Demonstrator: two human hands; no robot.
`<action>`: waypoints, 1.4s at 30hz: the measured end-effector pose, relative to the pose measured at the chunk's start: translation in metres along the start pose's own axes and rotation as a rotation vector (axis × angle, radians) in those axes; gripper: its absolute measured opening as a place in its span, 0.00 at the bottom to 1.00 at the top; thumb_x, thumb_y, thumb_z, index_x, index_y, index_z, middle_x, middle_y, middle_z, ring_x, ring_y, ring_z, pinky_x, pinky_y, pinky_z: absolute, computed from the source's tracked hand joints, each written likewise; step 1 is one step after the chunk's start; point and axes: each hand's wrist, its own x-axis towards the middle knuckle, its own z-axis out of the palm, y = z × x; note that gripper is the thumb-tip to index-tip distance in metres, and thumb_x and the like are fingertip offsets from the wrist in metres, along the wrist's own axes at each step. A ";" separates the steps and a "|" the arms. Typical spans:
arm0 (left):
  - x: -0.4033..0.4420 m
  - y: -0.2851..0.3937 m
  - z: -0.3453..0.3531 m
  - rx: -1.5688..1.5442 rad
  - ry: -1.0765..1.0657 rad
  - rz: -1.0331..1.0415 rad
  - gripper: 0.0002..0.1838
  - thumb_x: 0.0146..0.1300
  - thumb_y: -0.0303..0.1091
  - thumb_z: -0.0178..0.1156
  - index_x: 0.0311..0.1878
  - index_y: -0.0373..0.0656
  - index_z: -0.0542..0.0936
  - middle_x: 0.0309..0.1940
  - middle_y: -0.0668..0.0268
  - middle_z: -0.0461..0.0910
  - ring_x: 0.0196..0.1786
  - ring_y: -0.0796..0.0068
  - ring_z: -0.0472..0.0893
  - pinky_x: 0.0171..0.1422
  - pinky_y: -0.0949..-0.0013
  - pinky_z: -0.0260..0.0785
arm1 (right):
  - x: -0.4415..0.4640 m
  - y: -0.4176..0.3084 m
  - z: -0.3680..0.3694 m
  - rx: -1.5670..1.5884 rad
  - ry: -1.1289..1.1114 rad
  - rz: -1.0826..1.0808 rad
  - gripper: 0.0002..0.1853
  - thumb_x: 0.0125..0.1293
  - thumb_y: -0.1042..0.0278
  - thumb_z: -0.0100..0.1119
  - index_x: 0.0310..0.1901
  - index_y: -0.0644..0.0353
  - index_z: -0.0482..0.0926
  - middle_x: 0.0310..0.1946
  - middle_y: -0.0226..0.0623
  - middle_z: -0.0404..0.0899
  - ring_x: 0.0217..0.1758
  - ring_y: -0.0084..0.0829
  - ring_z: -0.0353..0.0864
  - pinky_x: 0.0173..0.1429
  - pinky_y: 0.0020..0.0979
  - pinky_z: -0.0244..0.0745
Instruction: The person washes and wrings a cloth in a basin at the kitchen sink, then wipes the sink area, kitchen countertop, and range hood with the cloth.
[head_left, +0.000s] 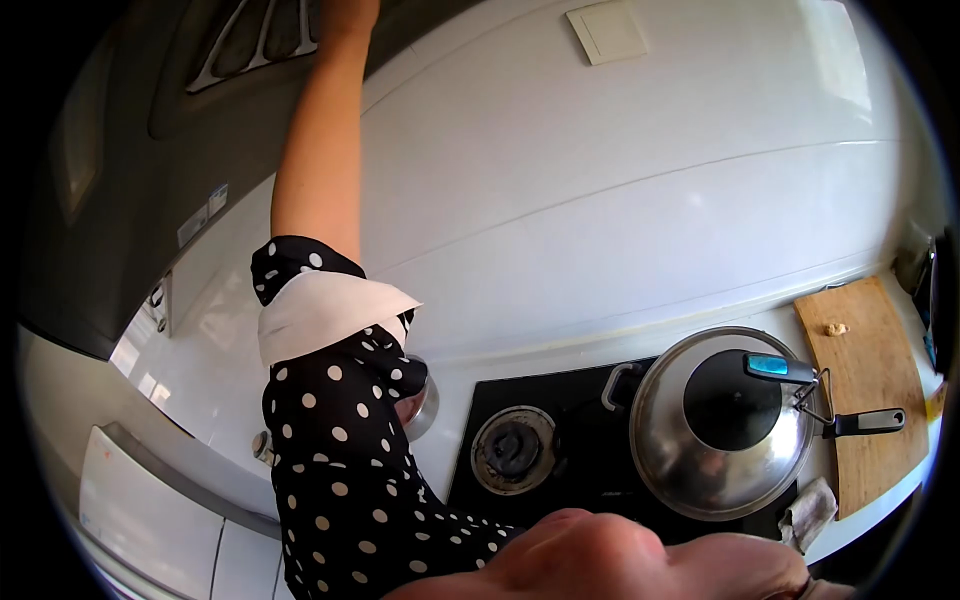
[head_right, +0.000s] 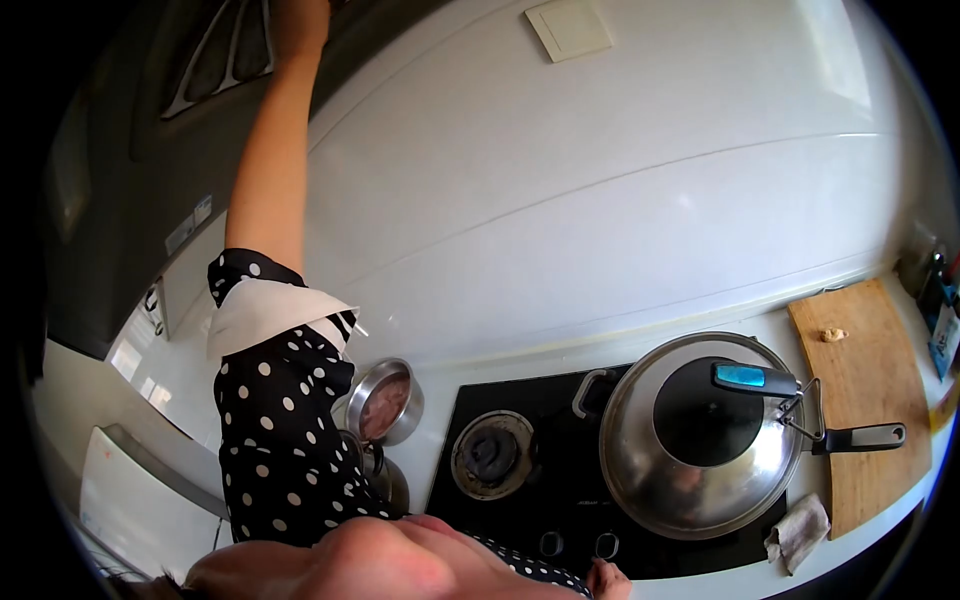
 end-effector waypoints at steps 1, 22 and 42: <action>0.008 -0.008 -0.002 0.102 0.165 0.144 0.14 0.65 0.38 0.49 0.36 0.33 0.73 0.36 0.52 0.72 0.41 0.51 0.72 0.44 0.58 0.63 | 0.002 -0.004 -0.002 0.009 -0.006 0.019 0.11 0.58 0.77 0.53 0.43 0.59 0.77 0.25 0.45 0.75 0.28 0.46 0.76 0.32 0.39 0.71; -0.102 -0.109 0.032 0.623 -0.319 0.156 0.13 0.65 0.32 0.45 0.46 0.38 0.75 0.47 0.59 0.73 0.50 0.57 0.73 0.51 0.60 0.71 | -0.007 0.020 0.013 -0.105 0.029 -0.039 0.08 0.60 0.74 0.54 0.41 0.57 0.78 0.24 0.46 0.74 0.25 0.48 0.75 0.29 0.41 0.69; -0.294 0.094 -0.216 -1.731 -0.411 -1.498 0.16 0.64 0.25 0.44 0.56 0.37 0.69 0.47 0.62 0.75 0.49 0.72 0.76 0.54 0.68 0.70 | 0.018 -0.078 0.012 -0.009 -0.196 -0.286 0.09 0.53 0.81 0.57 0.36 0.59 0.79 0.20 0.37 0.74 0.20 0.33 0.75 0.26 0.30 0.71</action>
